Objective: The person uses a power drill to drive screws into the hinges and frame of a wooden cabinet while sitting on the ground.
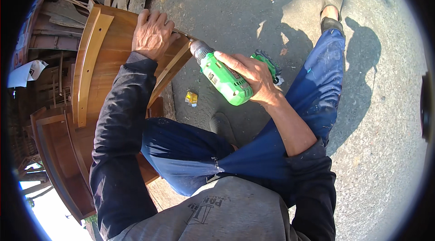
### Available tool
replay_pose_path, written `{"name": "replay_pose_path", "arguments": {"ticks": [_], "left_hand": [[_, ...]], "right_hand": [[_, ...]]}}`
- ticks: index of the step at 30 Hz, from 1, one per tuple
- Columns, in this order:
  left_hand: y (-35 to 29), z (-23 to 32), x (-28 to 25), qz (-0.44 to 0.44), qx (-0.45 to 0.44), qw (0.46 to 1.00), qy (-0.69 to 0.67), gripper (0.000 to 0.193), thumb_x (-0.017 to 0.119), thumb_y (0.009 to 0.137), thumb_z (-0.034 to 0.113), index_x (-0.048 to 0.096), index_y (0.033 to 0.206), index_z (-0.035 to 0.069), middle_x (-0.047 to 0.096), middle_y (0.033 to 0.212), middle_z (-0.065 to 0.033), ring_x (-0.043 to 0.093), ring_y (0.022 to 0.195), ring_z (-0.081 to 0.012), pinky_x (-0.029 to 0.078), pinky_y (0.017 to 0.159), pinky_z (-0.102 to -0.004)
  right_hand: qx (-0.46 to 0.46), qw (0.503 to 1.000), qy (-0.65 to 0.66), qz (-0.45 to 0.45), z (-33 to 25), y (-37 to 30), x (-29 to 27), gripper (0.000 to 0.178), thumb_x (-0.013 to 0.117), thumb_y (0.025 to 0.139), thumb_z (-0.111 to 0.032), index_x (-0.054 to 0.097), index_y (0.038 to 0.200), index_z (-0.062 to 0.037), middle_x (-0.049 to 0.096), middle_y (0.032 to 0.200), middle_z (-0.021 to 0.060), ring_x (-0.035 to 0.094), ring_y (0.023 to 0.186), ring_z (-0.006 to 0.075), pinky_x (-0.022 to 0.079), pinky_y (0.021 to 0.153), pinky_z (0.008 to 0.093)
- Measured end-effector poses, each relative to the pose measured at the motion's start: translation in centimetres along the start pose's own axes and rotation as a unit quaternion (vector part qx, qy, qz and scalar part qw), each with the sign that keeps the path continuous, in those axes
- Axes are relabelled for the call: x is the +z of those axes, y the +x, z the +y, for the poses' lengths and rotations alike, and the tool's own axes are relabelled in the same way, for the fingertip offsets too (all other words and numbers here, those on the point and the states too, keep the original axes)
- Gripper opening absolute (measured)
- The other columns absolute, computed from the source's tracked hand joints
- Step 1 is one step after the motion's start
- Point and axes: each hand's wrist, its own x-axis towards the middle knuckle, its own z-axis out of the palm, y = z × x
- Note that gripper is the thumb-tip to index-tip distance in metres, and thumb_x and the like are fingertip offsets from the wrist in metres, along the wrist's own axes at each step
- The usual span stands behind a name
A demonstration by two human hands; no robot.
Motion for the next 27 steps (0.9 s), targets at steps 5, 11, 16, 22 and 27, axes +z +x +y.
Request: {"name": "replay_pose_path", "arguments": {"ticks": [5,11,16,22,27], "left_hand": [[0.3,1.5,-0.6,-0.047,-0.066,0.996,0.019,0.025,0.072,0.085,0.037,0.073,0.089,0.012,0.060,0.096,-0.0050,0.054,0.107,-0.0236,0.034,0.103,-0.0467],[1.2,6.8,1.2,0.086,-0.032,0.995,-0.039,0.015,0.064,0.084,0.020,0.064,0.097,0.012,0.058,0.095,-0.0064,0.056,0.103,-0.0252,0.036,0.106,-0.0491],[-1.6,15.9,14.8,-0.250,-0.072,0.892,-0.370,0.025,0.068,0.081,0.012,0.070,0.105,0.003,0.072,0.100,-0.0186,0.070,0.098,-0.0388,0.055,0.087,-0.0492],[-3.5,21.4,25.8,-0.176,-0.249,0.806,-0.507,0.022,0.067,0.084,0.014,0.073,0.105,0.007,0.071,0.107,-0.0169,0.068,0.097,-0.0406,0.054,0.089,-0.0478],[-3.6,23.3,27.9,-0.135,-0.271,0.841,-0.448,0.018,0.065,0.083,0.008,0.073,0.099,0.007,0.069,0.105,-0.0163,0.067,0.101,-0.0377,0.054,0.089,-0.0470]], "right_hand": [[0.066,0.997,-0.029,0.027,0.9,-1.7,-4.6,0.072,0.081,0.076,-0.008,0.056,0.143,-0.0129,0.073,0.109,0.0117,0.073,0.088,0.0250,0.059,0.076,0.0345],[0.198,0.968,-0.032,0.154,3.2,-3.6,-7.6,0.076,0.071,0.076,0.005,0.045,0.148,-0.0017,0.057,0.141,0.0153,0.060,0.123,0.0242,0.048,0.104,0.0346],[0.342,0.906,0.021,0.247,4.5,-5.1,-8.2,0.035,0.066,0.085,0.004,0.066,0.119,0.0004,0.069,0.102,0.0056,0.062,0.077,0.0118,0.051,0.066,0.0267],[0.318,0.922,-0.027,0.220,5.7,-5.1,-9.1,0.045,0.063,0.083,0.006,0.061,0.128,0.0006,0.070,0.111,0.0076,0.061,0.075,0.0095,0.049,0.064,0.0241],[0.330,0.920,-0.112,0.178,5.8,-5.1,-8.7,0.064,0.063,0.083,0.006,0.049,0.144,-0.0035,0.068,0.120,0.0110,0.064,0.093,0.0137,0.051,0.075,0.0280]]}}
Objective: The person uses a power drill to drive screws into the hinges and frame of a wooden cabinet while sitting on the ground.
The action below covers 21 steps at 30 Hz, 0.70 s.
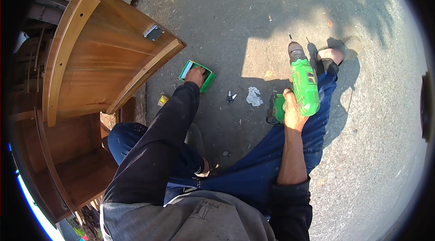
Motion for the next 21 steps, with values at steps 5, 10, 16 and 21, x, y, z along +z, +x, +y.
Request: {"name": "replay_pose_path", "arguments": {"ticks": [5,10,16,21], "left_hand": [[-0.5,0.9,-0.5,0.006,0.044,0.999,0.020,0.017,0.058,0.087,0.006,0.070,0.098,0.006,0.067,0.105,-0.0160,0.067,0.100,-0.0362,0.054,0.087,-0.0465],[-1.6,0.6,1.0,-0.009,0.022,0.998,-0.054,0.026,0.066,0.084,0.011,0.068,0.109,0.005,0.065,0.119,-0.0187,0.064,0.105,-0.0422,0.052,0.092,-0.0487],[-0.5,-1.0,-0.2,0.003,-0.009,0.998,-0.061,0.017,0.069,0.082,0.013,0.065,0.094,0.002,0.068,0.098,-0.0243,0.065,0.098,-0.0455,0.051,0.088,-0.0539],[0.0,1.1,0.4,-0.009,-0.036,0.995,-0.095,0.013,0.064,0.078,0.005,0.066,0.090,-0.001,0.069,0.093,-0.0276,0.065,0.095,-0.0473,0.051,0.086,-0.0552]], "right_hand": [[0.029,0.999,0.016,-0.016,0.0,-0.8,-0.4,0.078,0.066,0.076,0.006,0.042,0.150,-0.0028,0.058,0.135,0.0137,0.058,0.116,0.0229,0.047,0.096,0.0345],[-0.010,0.998,0.048,-0.027,-2.8,-1.5,0.6,0.082,0.068,0.075,0.005,0.040,0.151,-0.0031,0.061,0.134,0.0129,0.063,0.114,0.0242,0.052,0.096,0.0348],[-0.074,0.995,0.051,-0.052,-3.6,-2.1,2.5,0.084,0.072,0.074,0.005,0.041,0.152,-0.0050,0.066,0.129,0.0117,0.068,0.106,0.0207,0.054,0.091,0.0320],[-0.110,0.992,0.015,-0.061,-3.6,-2.9,1.9,0.088,0.075,0.074,-0.001,0.038,0.153,-0.0121,0.067,0.126,0.0131,0.071,0.097,0.0319,0.057,0.083,0.0369]]}}
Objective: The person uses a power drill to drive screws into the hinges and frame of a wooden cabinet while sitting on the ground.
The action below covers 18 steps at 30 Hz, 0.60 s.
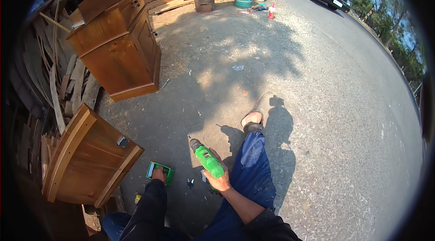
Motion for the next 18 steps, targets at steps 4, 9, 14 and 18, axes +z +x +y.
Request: {"name": "replay_pose_path", "arguments": {"ticks": [4,9,14,18], "left_hand": [[0.5,-4.0,0.6,0.017,0.023,0.999,-0.018,0.021,0.068,0.081,0.006,0.063,0.100,-0.003,0.066,0.098,-0.0278,0.062,0.099,-0.0486,0.049,0.086,-0.0572],[0.1,-2.2,1.1,0.010,0.016,1.000,0.001,0.027,0.066,0.085,0.004,0.062,0.110,-0.004,0.066,0.100,-0.0279,0.062,0.101,-0.0476,0.049,0.086,-0.0552],[-0.2,-1.5,1.0,0.038,-0.014,0.995,-0.090,0.028,0.069,0.083,0.005,0.066,0.110,-0.004,0.069,0.101,-0.0272,0.067,0.098,-0.0446,0.052,0.084,-0.0511],[0.6,-2.1,0.9,0.077,-0.014,0.992,-0.102,0.024,0.070,0.082,0.006,0.067,0.104,-0.003,0.071,0.096,-0.0247,0.069,0.091,-0.0426,0.054,0.082,-0.0481]], "right_hand": [[0.000,0.997,0.067,-0.028,-0.8,0.1,1.2,0.092,0.076,0.074,0.002,0.036,0.155,-0.0132,0.063,0.135,0.0130,0.068,0.109,0.0327,0.055,0.091,0.0375],[0.012,0.997,0.072,-0.017,0.8,-1.4,1.1,0.089,0.073,0.075,0.003,0.037,0.155,-0.0133,0.059,0.141,0.0104,0.067,0.113,0.0280,0.054,0.093,0.0353],[0.022,0.996,0.073,-0.042,0.8,-1.8,1.7,0.094,0.075,0.076,0.000,0.032,0.158,-0.0152,0.051,0.149,0.0109,0.064,0.117,0.0290,0.053,0.097,0.0356],[0.017,0.995,0.075,-0.063,1.3,-1.7,2.1,0.097,0.077,0.075,0.000,0.030,0.158,-0.0151,0.051,0.149,0.0128,0.062,0.122,0.0316,0.052,0.100,0.0373]]}}
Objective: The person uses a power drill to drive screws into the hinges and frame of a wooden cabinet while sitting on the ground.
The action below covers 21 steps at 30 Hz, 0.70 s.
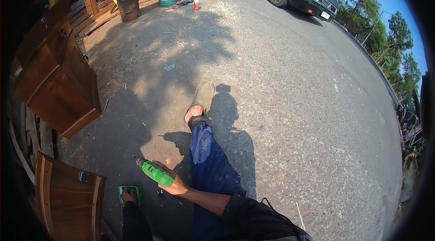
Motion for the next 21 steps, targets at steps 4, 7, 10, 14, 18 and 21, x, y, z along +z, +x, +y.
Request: {"name": "replay_pose_path", "arguments": {"ticks": [4,7,10,14,18,21], "left_hand": [[0.2,1.4,-2.1,0.024,-0.034,0.999,-0.015,0.022,0.074,0.082,0.017,0.070,0.092,-0.003,0.072,0.082,-0.0200,0.071,0.079,-0.0367,0.054,0.076,-0.0453],[1.7,4.5,-5.4,0.022,-0.060,0.991,-0.120,0.031,0.072,0.084,0.023,0.071,0.091,-0.007,0.072,0.078,-0.0179,0.069,0.070,-0.0274,0.054,0.068,-0.0400],[1.8,12.7,-9.2,-0.101,-0.169,0.840,-0.505,0.013,0.060,0.097,0.015,0.058,0.093,0.003,0.061,0.079,-0.0081,0.053,0.059,-0.0168,0.043,0.054,-0.0357],[-1.0,20.7,-18.2,-0.142,-0.176,0.679,-0.699,0.012,0.046,0.106,0.015,0.052,0.100,0.007,0.056,0.091,-0.0065,0.049,0.069,-0.0154,0.044,0.066,-0.0322],[-3.5,22.4,-21.1,-0.105,-0.169,0.664,-0.721,0.016,0.043,0.109,0.018,0.051,0.099,0.008,0.057,0.091,-0.0068,0.050,0.070,-0.0138,0.045,0.066,-0.0329],[-4.4,22.5,-21.3,-0.081,-0.143,0.673,-0.721,0.014,0.046,0.108,0.018,0.053,0.099,0.008,0.058,0.089,-0.0069,0.050,0.067,-0.0144,0.045,0.064,-0.0338]], "right_hand": [[-0.001,0.999,0.042,-0.032,-0.3,-0.1,0.2,0.096,0.076,0.075,0.003,0.030,0.158,-0.0124,0.052,0.149,0.0142,0.056,0.132,0.0324,0.048,0.106,0.0386],[-0.003,0.998,0.019,-0.062,-2.7,0.4,0.3,0.091,0.076,0.074,0.002,0.036,0.155,-0.0096,0.052,0.150,0.0139,0.057,0.132,0.0316,0.048,0.107,0.0385],[-0.095,0.994,-0.013,-0.059,-3.2,0.4,0.0,0.082,0.073,0.076,0.002,0.042,0.152,-0.0049,0.053,0.148,0.0179,0.059,0.129,0.0338,0.049,0.106,0.0380],[-0.119,0.986,0.075,-0.085,-5.6,0.9,0.8,0.082,0.074,0.078,0.001,0.041,0.153,-0.0045,0.061,0.138,0.0165,0.066,0.118,0.0289,0.052,0.099,0.0348],[-0.136,0.978,0.120,-0.105,-7.8,0.7,1.2,0.075,0.072,0.083,-0.001,0.041,0.151,0.0003,0.072,0.117,0.0121,0.070,0.095,0.0180,0.055,0.088,0.0311],[-0.167,0.974,0.095,-0.119,-8.6,0.7,0.9,0.074,0.072,0.083,0.000,0.041,0.151,0.0015,0.072,0.114,0.0114,0.071,0.092,0.0178,0.056,0.085,0.0309]]}}
